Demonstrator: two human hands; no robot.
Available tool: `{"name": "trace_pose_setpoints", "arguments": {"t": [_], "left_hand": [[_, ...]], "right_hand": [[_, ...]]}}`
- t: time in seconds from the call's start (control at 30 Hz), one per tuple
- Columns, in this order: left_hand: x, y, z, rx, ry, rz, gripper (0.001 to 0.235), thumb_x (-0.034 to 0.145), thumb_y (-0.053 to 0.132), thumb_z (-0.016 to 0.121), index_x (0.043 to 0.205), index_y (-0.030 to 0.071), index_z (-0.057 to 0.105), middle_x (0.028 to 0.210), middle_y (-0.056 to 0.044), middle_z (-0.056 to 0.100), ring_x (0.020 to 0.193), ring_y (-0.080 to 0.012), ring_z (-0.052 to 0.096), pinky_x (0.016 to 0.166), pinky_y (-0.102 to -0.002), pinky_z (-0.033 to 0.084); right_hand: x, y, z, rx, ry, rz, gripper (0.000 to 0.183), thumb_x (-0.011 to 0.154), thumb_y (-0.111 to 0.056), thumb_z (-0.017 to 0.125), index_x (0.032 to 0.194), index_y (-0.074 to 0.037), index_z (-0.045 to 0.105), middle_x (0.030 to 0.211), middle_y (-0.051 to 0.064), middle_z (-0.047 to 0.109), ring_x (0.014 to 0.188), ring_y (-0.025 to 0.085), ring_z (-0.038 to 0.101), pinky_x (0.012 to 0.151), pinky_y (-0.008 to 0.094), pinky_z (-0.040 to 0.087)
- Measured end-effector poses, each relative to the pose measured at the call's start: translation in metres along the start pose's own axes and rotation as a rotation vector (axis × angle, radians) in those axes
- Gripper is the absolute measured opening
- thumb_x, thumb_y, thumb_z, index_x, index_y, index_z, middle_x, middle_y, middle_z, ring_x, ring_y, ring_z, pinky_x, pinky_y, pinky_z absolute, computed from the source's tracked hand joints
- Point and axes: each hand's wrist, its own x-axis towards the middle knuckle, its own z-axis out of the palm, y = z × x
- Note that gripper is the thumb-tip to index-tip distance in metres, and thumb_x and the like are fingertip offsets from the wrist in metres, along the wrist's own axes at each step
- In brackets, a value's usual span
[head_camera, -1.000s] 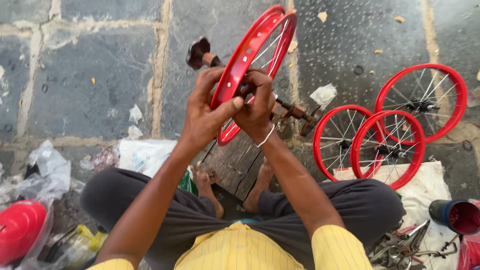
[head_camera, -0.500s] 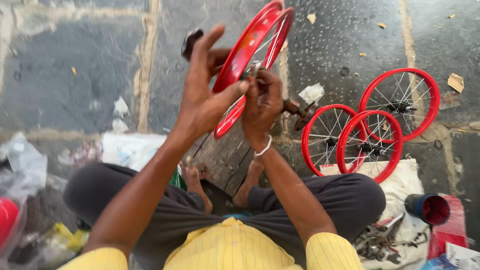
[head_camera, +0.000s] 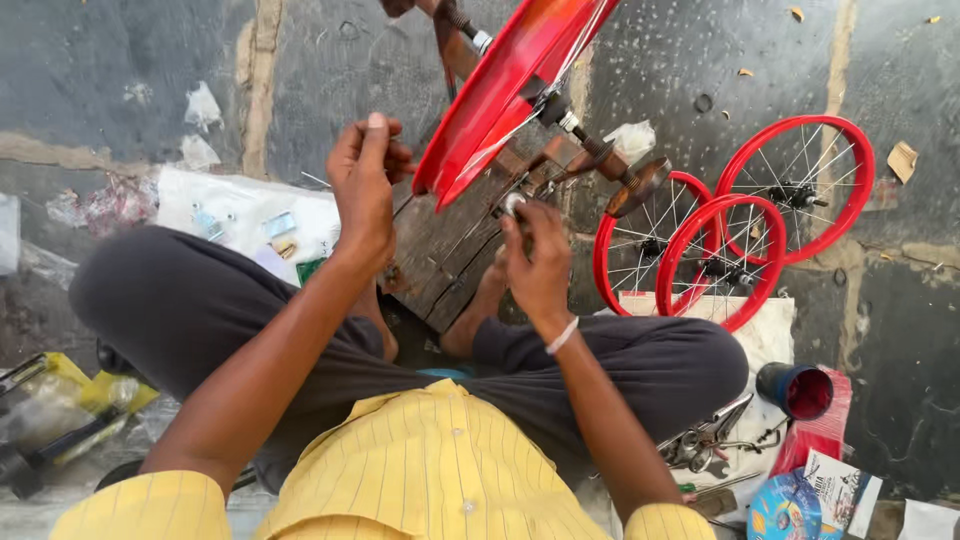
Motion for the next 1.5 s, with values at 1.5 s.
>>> {"name": "trace_pose_setpoints", "arguments": {"t": [1.5], "left_hand": [[-0.064,-0.008,0.013,0.765,-0.222,0.263,0.044,0.097,0.036,0.071,0.123,0.001,0.063,0.106,-0.012,0.068,0.092,-0.0220,0.069,0.073,-0.037,0.057]], "right_hand": [[0.026,0.109,0.076,-0.480,-0.065,-0.117,0.031,0.108,-0.023,0.056,0.129,-0.003,0.064,0.133,0.026,0.065,0.055,0.015,0.068,0.042,0.025,0.054]]}}
